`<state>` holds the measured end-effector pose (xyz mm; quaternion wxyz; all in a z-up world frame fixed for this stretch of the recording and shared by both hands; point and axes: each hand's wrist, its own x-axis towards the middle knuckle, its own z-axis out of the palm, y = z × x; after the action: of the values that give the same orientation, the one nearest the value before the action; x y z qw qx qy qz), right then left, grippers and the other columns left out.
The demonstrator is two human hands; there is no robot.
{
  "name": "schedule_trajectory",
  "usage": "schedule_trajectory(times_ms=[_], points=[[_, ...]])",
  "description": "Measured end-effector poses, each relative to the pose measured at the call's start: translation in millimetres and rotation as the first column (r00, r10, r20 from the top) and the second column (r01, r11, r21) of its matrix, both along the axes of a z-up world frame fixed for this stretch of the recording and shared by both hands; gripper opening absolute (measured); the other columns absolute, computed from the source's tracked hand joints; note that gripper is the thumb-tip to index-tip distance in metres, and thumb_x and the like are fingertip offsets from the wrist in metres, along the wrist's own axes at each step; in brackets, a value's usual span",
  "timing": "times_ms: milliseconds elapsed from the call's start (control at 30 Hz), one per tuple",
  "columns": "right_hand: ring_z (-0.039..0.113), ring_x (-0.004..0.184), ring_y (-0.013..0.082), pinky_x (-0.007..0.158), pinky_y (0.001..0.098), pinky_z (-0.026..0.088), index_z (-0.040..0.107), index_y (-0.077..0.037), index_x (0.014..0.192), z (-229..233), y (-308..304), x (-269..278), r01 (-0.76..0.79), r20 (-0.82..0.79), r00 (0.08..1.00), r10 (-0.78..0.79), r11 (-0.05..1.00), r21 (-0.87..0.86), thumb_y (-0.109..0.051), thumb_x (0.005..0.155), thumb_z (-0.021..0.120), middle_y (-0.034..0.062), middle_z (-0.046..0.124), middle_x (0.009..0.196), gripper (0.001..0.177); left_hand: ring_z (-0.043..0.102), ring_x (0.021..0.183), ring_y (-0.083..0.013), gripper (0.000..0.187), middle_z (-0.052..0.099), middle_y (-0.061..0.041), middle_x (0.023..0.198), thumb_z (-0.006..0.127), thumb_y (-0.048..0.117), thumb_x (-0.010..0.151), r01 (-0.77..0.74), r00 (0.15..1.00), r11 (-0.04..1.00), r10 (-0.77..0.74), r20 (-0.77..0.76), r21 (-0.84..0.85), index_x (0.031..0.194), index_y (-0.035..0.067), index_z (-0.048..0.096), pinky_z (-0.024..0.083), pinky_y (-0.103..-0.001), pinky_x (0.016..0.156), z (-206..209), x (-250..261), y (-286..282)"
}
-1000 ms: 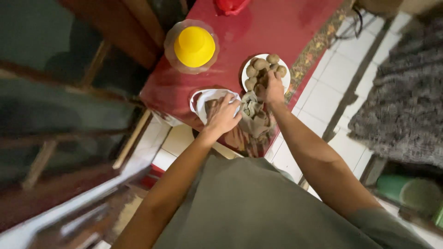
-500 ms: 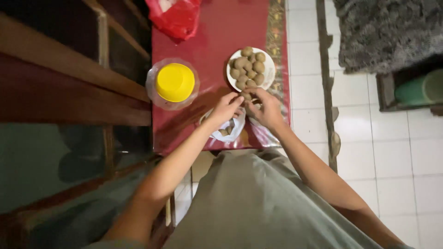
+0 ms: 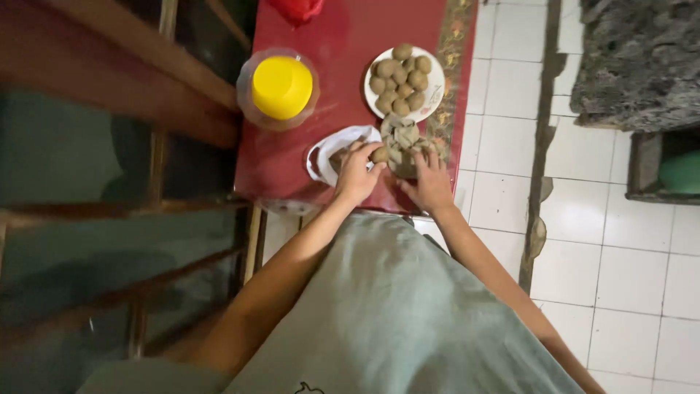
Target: The person wipes small brown fruits with a cloth, transferring them from a white plastic bag to a white plate on a red table. The person handles the fruits one at a time, rubbing each with the cloth before placing it on the plate.
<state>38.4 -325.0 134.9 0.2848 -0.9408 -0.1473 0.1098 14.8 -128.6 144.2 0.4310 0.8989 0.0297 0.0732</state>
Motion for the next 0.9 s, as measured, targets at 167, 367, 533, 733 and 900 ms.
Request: schedule_trajectory(times_ms=[167,367,533,733,900], points=[[0.041,0.133,0.0491,0.101,0.0630,0.042,0.045,-0.026,0.151,-49,0,-23,-0.050,0.106,0.993,0.060,0.994,-0.094,-0.031,0.079,0.080,0.0196,0.040,0.153,0.080,0.063,0.108,-0.0389,0.043,0.063,-0.016,0.118,0.080,0.009,0.082,-0.027,1.000,0.999,0.027,-0.002,0.031,0.124,0.008,0.068,0.052,-0.045,0.091,13,-35,-1],[0.045,0.125,0.0442,0.103,0.0598,0.043,0.060,-0.024,0.134,-65,2,-5,0.108,0.067,0.993,-0.097,0.975,-0.193,-0.029,0.089,0.076,0.0182,0.046,0.133,0.048,0.063,0.105,-0.0401,0.038,0.064,-0.016,0.113,0.082,0.012,0.081,-0.044,0.998,0.997,0.046,-0.045,0.061,0.115,0.007,0.067,0.052,-0.047,0.087,22,-34,5],[0.047,0.127,0.0445,0.101,0.0525,0.046,0.070,-0.009,0.112,-79,-3,-12,0.151,0.150,0.977,-0.154,0.988,0.029,-0.018,0.075,0.075,0.0208,0.052,0.132,0.039,0.064,0.104,-0.0385,0.037,0.064,-0.016,0.112,0.081,0.013,0.081,-0.025,0.999,0.998,0.027,-0.029,0.051,0.114,0.006,0.065,0.052,-0.046,0.087,12,-22,7],[0.064,0.121,0.0329,0.106,0.0416,0.047,0.054,0.003,0.131,-50,-7,-15,0.543,-0.400,0.829,-0.392,0.734,0.408,-0.020,0.091,0.065,0.0239,0.064,0.130,0.048,0.062,0.107,-0.0394,0.039,0.064,-0.017,0.113,0.082,0.012,0.079,0.155,0.984,0.988,-0.154,0.087,0.005,0.113,0.005,0.064,0.051,-0.047,0.093,-5,7,9],[0.049,0.138,0.0468,0.119,0.0444,0.036,0.039,0.006,0.149,2,30,-3,0.099,0.214,0.943,-0.254,0.829,0.550,-0.005,0.093,0.059,0.0313,0.050,0.146,0.061,0.057,0.109,-0.0437,0.047,0.060,-0.021,0.112,0.078,0.005,0.073,0.356,0.934,0.933,-0.356,0.019,-0.057,0.116,0.001,0.059,0.049,-0.049,0.091,16,29,15]])
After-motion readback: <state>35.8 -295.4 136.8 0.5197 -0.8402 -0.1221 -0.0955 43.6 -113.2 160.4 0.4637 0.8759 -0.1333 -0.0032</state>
